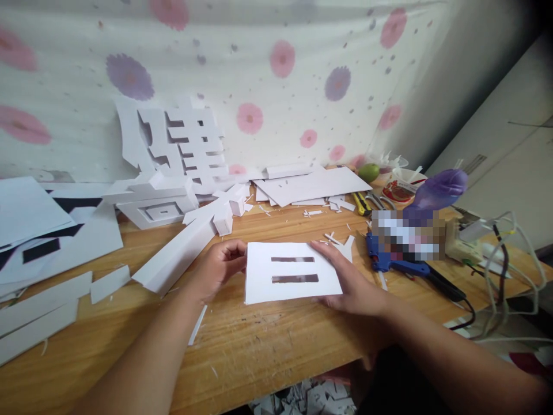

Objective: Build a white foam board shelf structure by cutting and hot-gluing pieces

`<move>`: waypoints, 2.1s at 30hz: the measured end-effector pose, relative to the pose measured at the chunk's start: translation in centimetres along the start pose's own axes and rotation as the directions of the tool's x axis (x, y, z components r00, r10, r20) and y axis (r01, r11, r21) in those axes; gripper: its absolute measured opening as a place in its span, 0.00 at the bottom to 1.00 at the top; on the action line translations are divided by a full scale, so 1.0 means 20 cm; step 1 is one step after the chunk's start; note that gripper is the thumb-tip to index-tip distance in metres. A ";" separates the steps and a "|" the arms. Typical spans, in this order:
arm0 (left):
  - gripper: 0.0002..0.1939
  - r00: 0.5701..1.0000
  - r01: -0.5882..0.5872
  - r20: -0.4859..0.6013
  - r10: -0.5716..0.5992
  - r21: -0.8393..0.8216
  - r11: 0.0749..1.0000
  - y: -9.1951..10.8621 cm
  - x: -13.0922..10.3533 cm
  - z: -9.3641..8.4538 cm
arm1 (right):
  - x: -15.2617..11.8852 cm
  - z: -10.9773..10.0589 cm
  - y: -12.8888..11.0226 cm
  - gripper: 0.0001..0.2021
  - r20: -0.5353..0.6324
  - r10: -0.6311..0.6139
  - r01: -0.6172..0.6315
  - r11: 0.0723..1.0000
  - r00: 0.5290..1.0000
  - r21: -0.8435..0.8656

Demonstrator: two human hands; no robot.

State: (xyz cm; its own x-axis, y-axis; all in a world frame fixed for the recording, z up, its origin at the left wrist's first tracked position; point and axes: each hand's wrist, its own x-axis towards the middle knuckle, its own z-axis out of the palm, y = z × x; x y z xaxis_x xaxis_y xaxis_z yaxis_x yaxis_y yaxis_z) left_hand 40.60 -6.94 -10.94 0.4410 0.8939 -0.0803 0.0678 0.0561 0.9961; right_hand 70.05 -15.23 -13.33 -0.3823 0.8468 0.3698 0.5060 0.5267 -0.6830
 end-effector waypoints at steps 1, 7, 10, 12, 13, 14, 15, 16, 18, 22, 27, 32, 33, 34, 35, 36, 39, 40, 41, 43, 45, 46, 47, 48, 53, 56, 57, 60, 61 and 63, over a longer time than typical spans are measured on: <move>0.16 1.000 0.006 -0.003 -0.006 0.004 1.000 0.00 0.00 -0.01 | 0.00 0.00 0.00 0.43 -0.021 0.023 -0.022 0.999 1.000 0.042; 0.14 0.999 0.005 -0.041 0.005 0.227 0.974 0.02 0.01 -0.08 | 0.05 -0.04 -0.04 0.36 -0.179 0.279 -0.181 0.886 0.943 0.427; 0.13 0.988 0.034 -0.149 0.036 0.443 0.896 0.02 0.02 -0.14 | 0.06 -0.14 -0.04 0.28 -0.172 0.410 -0.262 0.800 0.896 0.539; 0.12 0.980 0.064 -0.192 0.049 0.543 0.837 0.02 0.03 -0.18 | 0.06 -0.22 -0.04 0.24 -0.162 0.455 -0.302 0.777 0.875 0.553; 0.12 0.977 0.077 -0.208 0.054 0.571 0.818 0.02 0.04 -0.20 | 0.06 -0.25 -0.05 0.23 -0.159 0.474 -0.318 0.768 0.866 0.556; 0.11 0.971 0.085 -0.229 0.066 0.591 0.802 0.02 0.04 -0.20 | 0.06 -0.28 -0.07 0.22 -0.158 0.485 -0.334 0.769 0.860 0.545; 0.11 0.963 0.081 -0.251 0.101 0.624 0.777 0.02 0.04 -0.21 | 0.07 -0.30 -0.10 0.22 -0.157 0.476 -0.340 0.788 0.865 0.514; 0.10 0.952 0.057 -0.261 0.159 0.662 0.748 0.03 0.04 -0.20 | 0.07 -0.31 -0.14 0.22 -0.160 0.436 -0.326 0.828 0.886 0.456; 0.09 0.931 -0.048 -0.217 0.293 0.723 0.689 0.05 0.02 -0.16 | 0.09 -0.27 -0.24 0.24 -0.139 0.272 -0.233 0.942 0.952 0.241; 0.10 0.942 -0.274 0.040 0.334 0.668 0.692 0.05 -0.03 -0.02 | 0.12 -0.04 -0.45 0.31 0.145 -0.070 0.099 0.974 0.987 -0.206; 0.10 0.928 -0.352 0.315 0.199 0.572 0.741 0.02 -0.06 0.09 | 0.14 0.14 -0.52 0.38 0.353 -0.231 0.340 0.896 0.907 -0.286; 0.08 0.931 -0.358 0.320 0.175 0.703 0.614 0.02 -0.02 0.06 | 0.12 -0.13 -0.29 0.14 0.194 -0.013 0.095 0.901 0.981 -0.422; 0.08 0.937 -0.348 0.305 0.172 0.756 0.554 0.01 -0.02 0.05 | 0.11 -0.19 -0.21 0.11 0.144 0.052 0.023 0.880 0.988 -0.474; 0.08 0.941 -0.338 0.298 0.159 0.802 0.492 0.01 -0.01 0.03 | 0.10 -0.25 -0.13 0.11 0.106 0.104 -0.035 0.856 0.989 -0.516; 0.09 0.945 -0.328 0.298 0.137 0.836 0.440 0.01 0.00 0.02 | 0.09 -0.29 -0.05 0.11 0.077 0.150 -0.083 0.830 0.986 -0.552; 0.11 0.949 -0.314 0.293 0.113 0.860 0.403 0.00 0.00 0.00 | 0.08 -0.31 0.02 0.14 0.082 0.188 -0.107 0.810 0.979 -0.576; 0.15 0.956 -0.294 0.275 0.102 0.888 0.354 -0.02 0.01 -0.02 | 0.06 -0.31 0.16 0.21 0.129 0.252 -0.122 0.778 0.959 -0.617; 0.15 0.955 -0.296 0.272 0.118 0.889 0.350 -0.03 0.02 -0.02 | 0.06 -0.29 0.18 0.21 0.140 0.263 -0.122 0.773 0.954 -0.623; 0.15 0.954 -0.300 0.270 0.134 0.889 0.345 -0.04 0.02 -0.02 | 0.07 -0.28 0.19 0.20 0.145 0.271 -0.123 0.769 0.952 -0.627; 0.14 0.951 -0.304 0.266 0.155 0.888 0.344 -0.06 0.04 -0.01 | 0.10 -0.25 0.20 0.18 0.144 0.276 -0.129 0.771 0.950 -0.623; 0.12 0.954 -0.290 0.242 0.175 0.892 0.346 -0.08 0.05 0.00 | 0.13 -0.23 0.19 0.17 0.110 0.270 -0.150 0.780 0.957 -0.608; 0.12 0.956 -0.278 0.222 0.194 0.897 0.343 -0.08 0.06 0.01 | 0.15 -0.22 0.19 0.18 0.080 0.264 -0.166 0.786 0.961 -0.596; 0.12 0.956 -0.264 0.198 0.217 0.903 0.339 -0.08 0.06 0.01 | 0.16 -0.22 0.18 0.18 0.052 0.255 -0.179 0.795 0.965 -0.579; 0.12 0.955 -0.248 0.171 0.244 0.910 0.332 -0.07 0.07 0.01 | 0.17 -0.22 0.15 0.18 0.036 0.244 -0.184 0.811 0.969 -0.555; 0.13 0.926 -0.151 -0.040 0.375 0.871 0.467 0.02 0.01 -0.02 | 0.13 -0.23 -0.03 0.16 0.291 0.129 -0.038 0.953 0.948 -0.301; 0.12 0.960 -0.176 -0.022 0.280 0.729 0.662 0.08 -0.05 0.00 | 0.09 -0.21 -0.13 0.10 0.388 0.119 0.006 0.952 0.914 -0.306; 0.13 0.973 -0.201 0.055 0.226 0.687 0.698 0.10 -0.07 0.03 | 0.08 -0.20 -0.15 0.08 0.360 0.109 0.024 0.938 0.927 -0.346; 0.16 0.938 -0.284 0.342 0.063 0.652 0.703 0.10 -0.11 0.11 | 0.05 -0.20 -0.23 0.08 0.288 -0.012 0.121 0.924 0.958 -0.363; 0.16 0.917 -0.309 0.399 0.027 0.665 0.680 0.10 -0.11 0.13 | 0.05 -0.20 -0.27 0.09 0.318 -0.051 0.163 0.928 0.947 -0.336; 0.10 0.894 -0.355 0.447 0.009 0.697 0.623 0.08 -0.11 0.17 | 0.04 -0.19 -0.34 0.12 0.458 -0.080 0.248 0.914 0.886 -0.322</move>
State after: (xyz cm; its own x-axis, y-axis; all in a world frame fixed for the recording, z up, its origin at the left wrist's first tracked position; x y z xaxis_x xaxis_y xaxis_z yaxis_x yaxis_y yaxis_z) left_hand 42.80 -10.44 -9.34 0.7951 0.6013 -0.0792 0.5098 -0.5921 0.6241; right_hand 69.23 -17.87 -5.98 -0.7326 0.6742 0.0937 0.6163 0.7154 -0.3292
